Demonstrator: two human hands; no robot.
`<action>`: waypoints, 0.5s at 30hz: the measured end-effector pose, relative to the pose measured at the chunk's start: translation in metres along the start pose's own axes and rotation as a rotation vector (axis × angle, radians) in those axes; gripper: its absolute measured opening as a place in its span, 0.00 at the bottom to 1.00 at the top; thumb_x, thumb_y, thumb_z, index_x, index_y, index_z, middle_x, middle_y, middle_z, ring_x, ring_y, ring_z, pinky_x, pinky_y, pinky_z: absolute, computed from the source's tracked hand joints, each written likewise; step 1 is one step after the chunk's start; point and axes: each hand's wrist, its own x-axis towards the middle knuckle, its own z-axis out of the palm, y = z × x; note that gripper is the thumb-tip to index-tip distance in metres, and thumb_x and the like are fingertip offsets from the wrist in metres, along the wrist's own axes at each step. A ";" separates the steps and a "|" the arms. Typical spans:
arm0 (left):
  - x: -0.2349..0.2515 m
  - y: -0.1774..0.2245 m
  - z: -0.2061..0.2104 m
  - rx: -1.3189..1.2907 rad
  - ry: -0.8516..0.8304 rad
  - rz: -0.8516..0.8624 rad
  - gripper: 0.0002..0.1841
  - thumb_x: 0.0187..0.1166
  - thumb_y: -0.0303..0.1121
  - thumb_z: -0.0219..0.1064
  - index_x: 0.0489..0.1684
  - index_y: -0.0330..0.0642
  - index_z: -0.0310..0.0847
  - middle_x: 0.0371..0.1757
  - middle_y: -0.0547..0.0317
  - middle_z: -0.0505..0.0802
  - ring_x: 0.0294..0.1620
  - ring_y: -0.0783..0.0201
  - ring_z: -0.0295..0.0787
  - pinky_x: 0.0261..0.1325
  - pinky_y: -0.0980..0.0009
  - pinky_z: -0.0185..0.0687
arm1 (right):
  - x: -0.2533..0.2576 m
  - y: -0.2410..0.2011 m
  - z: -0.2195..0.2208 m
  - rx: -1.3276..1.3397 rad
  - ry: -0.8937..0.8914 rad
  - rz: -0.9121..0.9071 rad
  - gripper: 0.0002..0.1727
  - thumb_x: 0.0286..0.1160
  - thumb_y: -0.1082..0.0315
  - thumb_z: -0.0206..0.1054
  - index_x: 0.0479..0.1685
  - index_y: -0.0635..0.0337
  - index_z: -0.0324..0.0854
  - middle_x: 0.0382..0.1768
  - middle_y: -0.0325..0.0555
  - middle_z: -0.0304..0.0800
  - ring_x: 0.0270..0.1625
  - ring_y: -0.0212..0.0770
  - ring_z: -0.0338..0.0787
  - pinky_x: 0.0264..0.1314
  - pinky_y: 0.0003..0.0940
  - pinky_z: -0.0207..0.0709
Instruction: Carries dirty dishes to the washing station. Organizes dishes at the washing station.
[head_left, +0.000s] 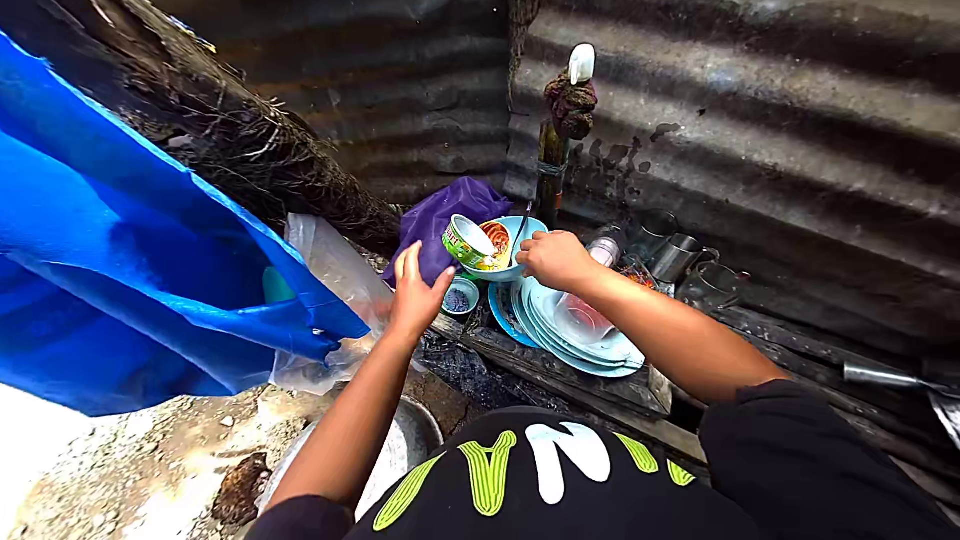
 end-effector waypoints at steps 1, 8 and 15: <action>0.018 0.011 0.009 -0.021 -0.025 0.008 0.42 0.80 0.43 0.71 0.90 0.31 0.54 0.89 0.29 0.60 0.86 0.36 0.64 0.83 0.42 0.64 | -0.012 0.002 -0.001 -0.005 0.002 0.025 0.08 0.77 0.68 0.71 0.46 0.63 0.90 0.48 0.57 0.92 0.59 0.62 0.88 0.50 0.63 0.77; 0.106 0.043 0.095 0.146 -0.368 -0.126 0.45 0.78 0.39 0.71 0.94 0.39 0.46 0.69 0.24 0.83 0.71 0.29 0.81 0.71 0.31 0.73 | -0.057 0.032 0.040 -0.036 0.055 0.192 0.05 0.76 0.72 0.70 0.42 0.63 0.91 0.46 0.57 0.93 0.57 0.61 0.89 0.53 0.61 0.78; 0.116 0.018 0.119 0.020 -0.390 -0.292 0.32 0.88 0.50 0.61 0.83 0.36 0.68 0.71 0.28 0.83 0.69 0.33 0.83 0.68 0.34 0.78 | -0.053 0.070 0.017 0.178 0.103 0.211 0.19 0.79 0.54 0.71 0.60 0.56 0.91 0.61 0.54 0.92 0.69 0.56 0.87 0.79 0.63 0.67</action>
